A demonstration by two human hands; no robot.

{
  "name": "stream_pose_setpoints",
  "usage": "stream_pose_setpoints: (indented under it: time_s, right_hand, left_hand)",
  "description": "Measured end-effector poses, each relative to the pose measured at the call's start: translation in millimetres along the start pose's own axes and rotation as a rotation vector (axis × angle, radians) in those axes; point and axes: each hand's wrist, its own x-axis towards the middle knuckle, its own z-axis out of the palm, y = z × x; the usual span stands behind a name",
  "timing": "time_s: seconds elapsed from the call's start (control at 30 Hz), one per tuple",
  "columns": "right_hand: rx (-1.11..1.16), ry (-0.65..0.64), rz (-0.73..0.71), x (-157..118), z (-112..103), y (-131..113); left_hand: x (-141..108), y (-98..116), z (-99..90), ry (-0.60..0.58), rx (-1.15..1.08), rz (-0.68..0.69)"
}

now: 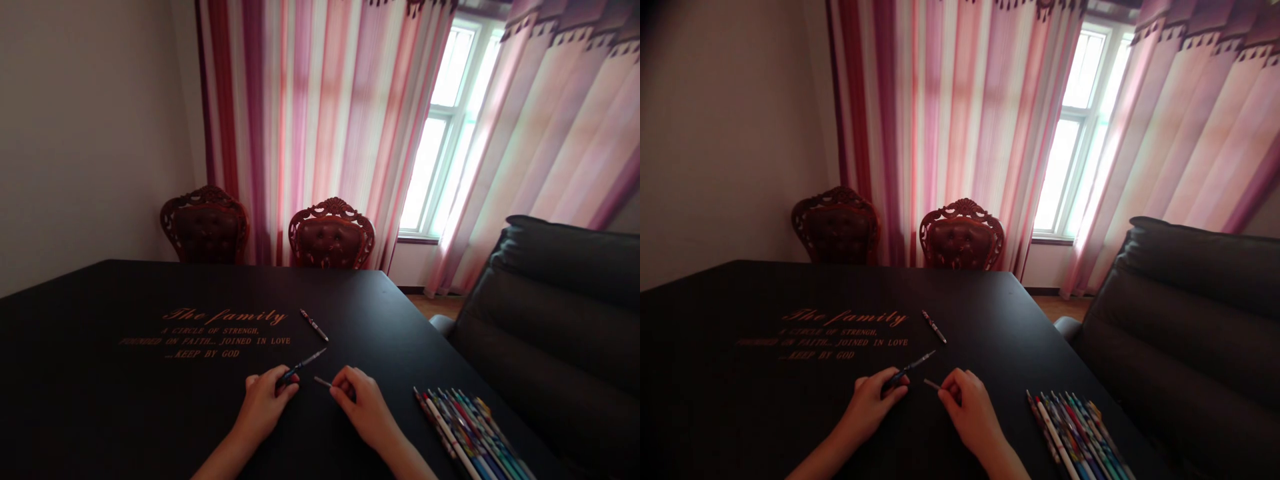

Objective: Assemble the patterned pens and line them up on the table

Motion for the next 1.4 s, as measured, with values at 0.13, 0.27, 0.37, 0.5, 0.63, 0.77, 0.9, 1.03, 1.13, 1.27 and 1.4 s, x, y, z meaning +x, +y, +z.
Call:
stream_pose_setpoints:
  time_s: [0.13,0.27,0.37,0.5,0.63,0.77,0.9,1.03,1.13,1.27,1.4]
  right_hand:
    - [0.011,-0.007,-0.03,-2,2,-5]
    - [0.015,-0.011,-0.067,-3,1,-7]
    - [0.049,0.017,-0.123,-2,-5,-7]
    - [0.166,0.044,-0.135,-1,-10,-5]
    - [0.266,0.036,-0.062,-4,-1,-8]
    - [0.366,0.006,-0.039,-6,10,-13]
    - [0.499,-0.016,0.0,-4,10,-11]
    - [0.608,-0.026,0.029,-2,6,-6]
    - [0.603,-0.045,0.035,-4,7,-7]
    - [0.574,-0.079,0.014,-8,11,-13]
    - [0.48,-0.044,-0.005,-8,11,-16]
  left_hand:
    - [-1,5,-4.6,-0.023,-0.035,0.001]
    - [-3,8,-5.1,-0.039,-0.074,0.013]
    - [-5,9,-5.1,-0.046,-0.107,0.028]
    - [-6,10,-4.7,-0.055,-0.151,0.048]
    - [-7,12,-0.4,-0.05,-0.2,0.069]
    - [-9,13,4.3,-0.053,-0.243,0.084]
    - [-9,12,3.0,-0.032,-0.3,0.04]
    - [-10,12,1.1,-0.03,-0.371,0.023]
    - [-10,13,4.0,-0.039,-0.378,0.028]
    - [-11,13,9.3,-0.041,-0.377,0.037]
    - [-10,13,7.7,-0.059,-0.367,0.047]
